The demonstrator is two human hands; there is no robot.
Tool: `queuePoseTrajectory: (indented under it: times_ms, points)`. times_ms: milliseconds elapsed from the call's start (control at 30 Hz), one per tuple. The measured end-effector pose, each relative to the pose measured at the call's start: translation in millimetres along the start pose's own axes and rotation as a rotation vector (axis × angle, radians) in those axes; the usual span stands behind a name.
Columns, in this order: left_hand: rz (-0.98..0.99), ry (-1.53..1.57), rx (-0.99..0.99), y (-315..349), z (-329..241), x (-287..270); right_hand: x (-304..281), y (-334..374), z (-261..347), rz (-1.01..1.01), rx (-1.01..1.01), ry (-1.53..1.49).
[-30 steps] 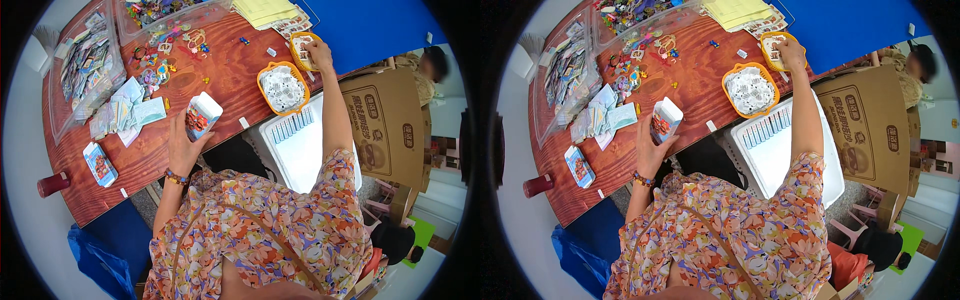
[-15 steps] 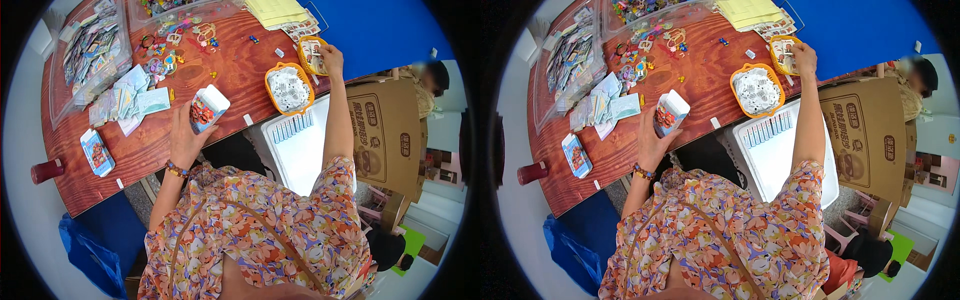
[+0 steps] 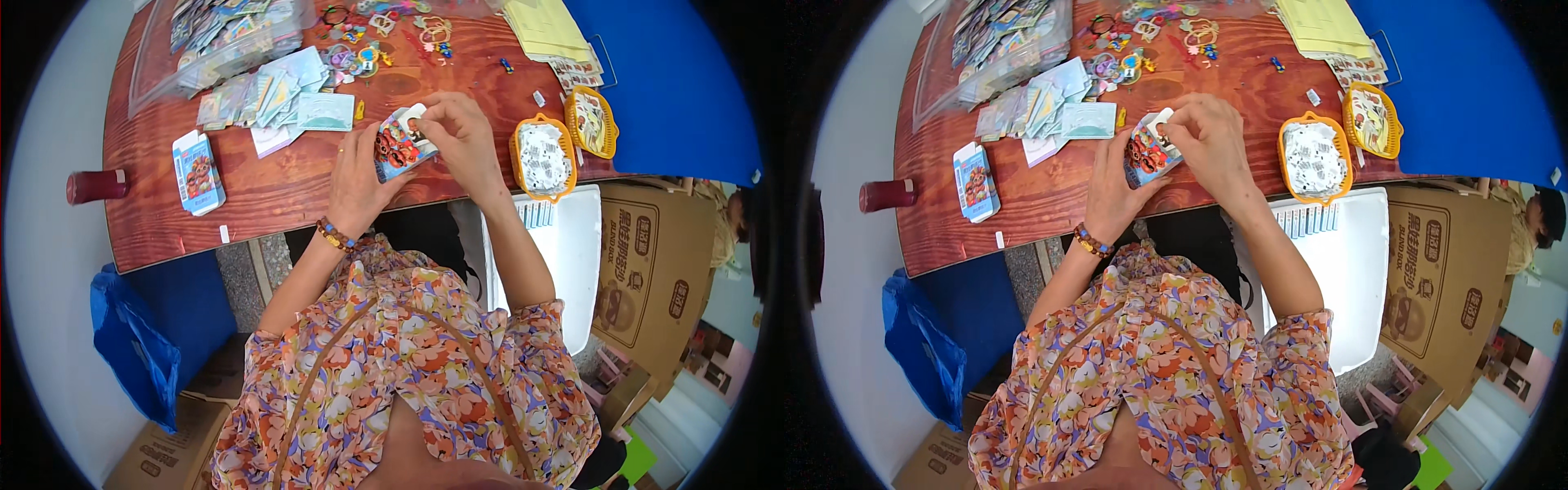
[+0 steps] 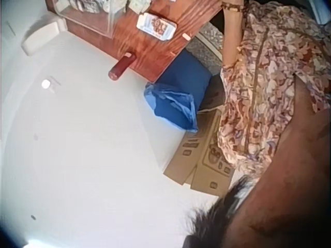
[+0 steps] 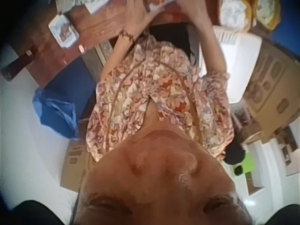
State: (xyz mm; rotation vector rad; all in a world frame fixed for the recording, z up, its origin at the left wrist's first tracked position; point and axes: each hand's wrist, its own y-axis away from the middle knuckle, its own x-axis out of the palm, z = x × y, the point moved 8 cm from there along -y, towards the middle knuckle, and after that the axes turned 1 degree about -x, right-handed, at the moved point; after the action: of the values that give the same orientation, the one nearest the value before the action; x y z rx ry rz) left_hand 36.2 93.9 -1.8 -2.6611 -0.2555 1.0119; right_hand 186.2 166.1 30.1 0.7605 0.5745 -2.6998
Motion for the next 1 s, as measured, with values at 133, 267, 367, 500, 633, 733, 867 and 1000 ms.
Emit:
queuePoseTrajectory:
  times_ms: [133, 267, 367, 500, 633, 733, 867, 1000]
  points:
    - [-0.026, 0.046, -0.025, 4, 10, -3, 21, 1, 18, 0.078, -0.141, 0.215]
    - [-0.058, 0.095, -0.072, 3, 16, -7, 1, 14, 31, -0.124, -0.059, -0.070]
    - [-0.016, 0.123, -0.116, 0, 16, -3, 6, 35, 37, -0.249, -0.202, 0.218]
    - [-0.068, 0.095, -0.093, 5, 15, 0, 37, 46, 21, -0.159, -0.018, 0.022]
    - [-0.112, 0.128, -0.030, 6, 12, -12, 40, 42, 12, -0.182, 0.004, -0.164]
    - [-0.082, 0.470, -0.091, 4, 24, -17, 32, 33, 1, -0.100, 0.069, -0.284]
    - [-0.008, 0.774, -0.190, 5, 35, -20, 33, 25, 5, 0.051, 0.048, -0.404]
    - [0.093, 0.673, -0.076, 5, 23, -33, 33, 28, 7, 0.047, 0.045, -0.571]
